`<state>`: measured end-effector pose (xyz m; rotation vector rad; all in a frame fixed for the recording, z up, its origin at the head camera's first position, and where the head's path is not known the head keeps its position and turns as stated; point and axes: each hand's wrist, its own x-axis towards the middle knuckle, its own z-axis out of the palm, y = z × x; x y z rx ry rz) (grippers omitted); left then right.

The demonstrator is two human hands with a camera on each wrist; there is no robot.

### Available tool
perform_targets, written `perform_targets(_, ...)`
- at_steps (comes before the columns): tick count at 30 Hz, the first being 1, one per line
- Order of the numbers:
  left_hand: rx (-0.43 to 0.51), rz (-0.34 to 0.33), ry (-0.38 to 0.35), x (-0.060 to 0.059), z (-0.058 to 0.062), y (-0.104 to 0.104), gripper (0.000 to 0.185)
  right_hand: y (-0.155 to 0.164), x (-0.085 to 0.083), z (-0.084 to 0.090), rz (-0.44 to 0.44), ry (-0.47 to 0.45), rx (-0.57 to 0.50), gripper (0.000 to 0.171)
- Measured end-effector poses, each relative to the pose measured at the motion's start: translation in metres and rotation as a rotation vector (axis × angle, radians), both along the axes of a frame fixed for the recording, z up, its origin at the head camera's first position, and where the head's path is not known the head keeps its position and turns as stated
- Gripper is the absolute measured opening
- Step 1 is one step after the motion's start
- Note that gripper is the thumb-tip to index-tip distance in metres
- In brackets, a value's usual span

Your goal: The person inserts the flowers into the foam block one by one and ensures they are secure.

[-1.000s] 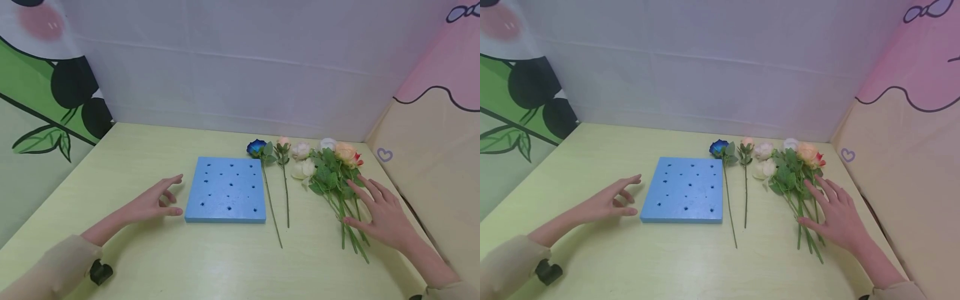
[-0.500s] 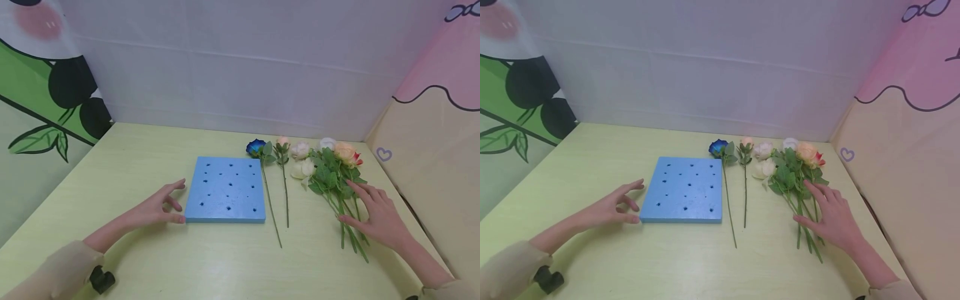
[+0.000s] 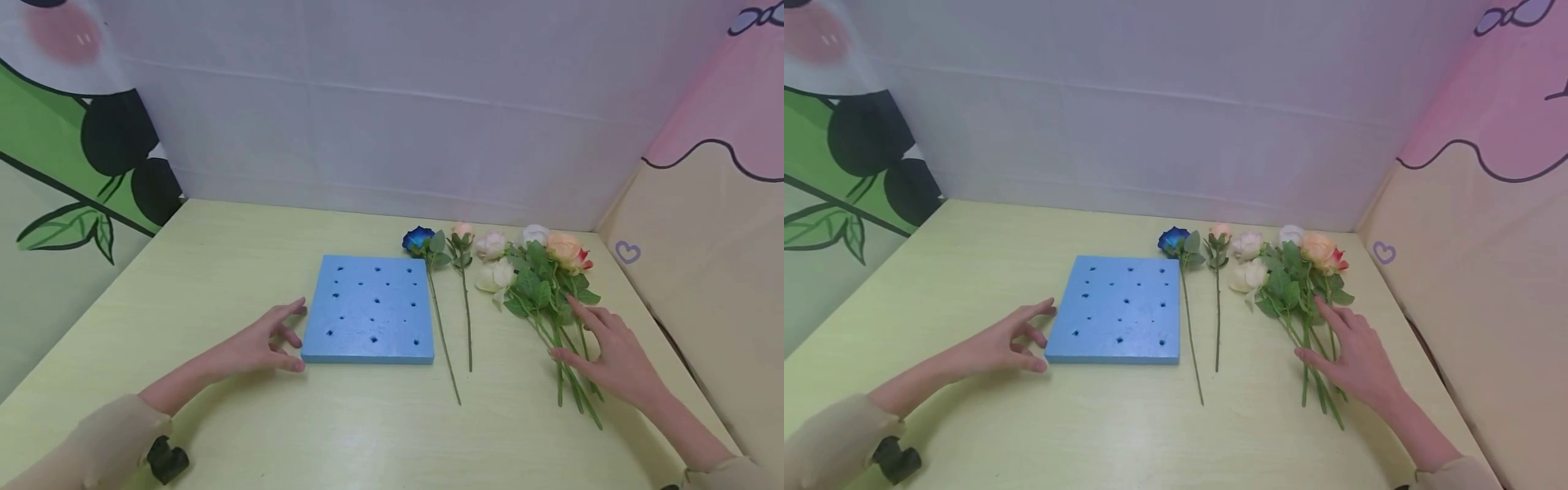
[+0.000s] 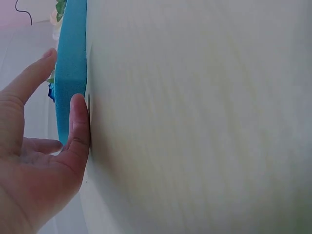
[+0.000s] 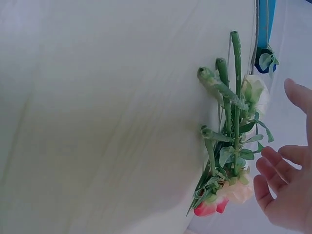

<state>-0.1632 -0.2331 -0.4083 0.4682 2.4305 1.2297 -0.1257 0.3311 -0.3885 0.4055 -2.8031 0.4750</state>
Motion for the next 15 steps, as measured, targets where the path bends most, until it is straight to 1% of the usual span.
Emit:
perform_targets(6, 0.002, 0.008, 0.003, -0.0009, -0.0027, 0.0008, 0.111, -0.0014, -0.0027, -0.0023, 0.012, 0.015, -0.018, 0.089)
perform_targets(11, 0.033, 0.013, -0.033, -0.0022, -0.0022, 0.0037, 0.108, -0.0006, -0.0018, -0.0017, -0.007, 0.006, -0.036, 0.084)
perform_targets(15, 0.038, 0.028, -0.046, -0.0029, -0.0026, 0.0084, 0.103, -0.0003, -0.0014, -0.0015, -0.019, 0.002, -0.041, 0.077)
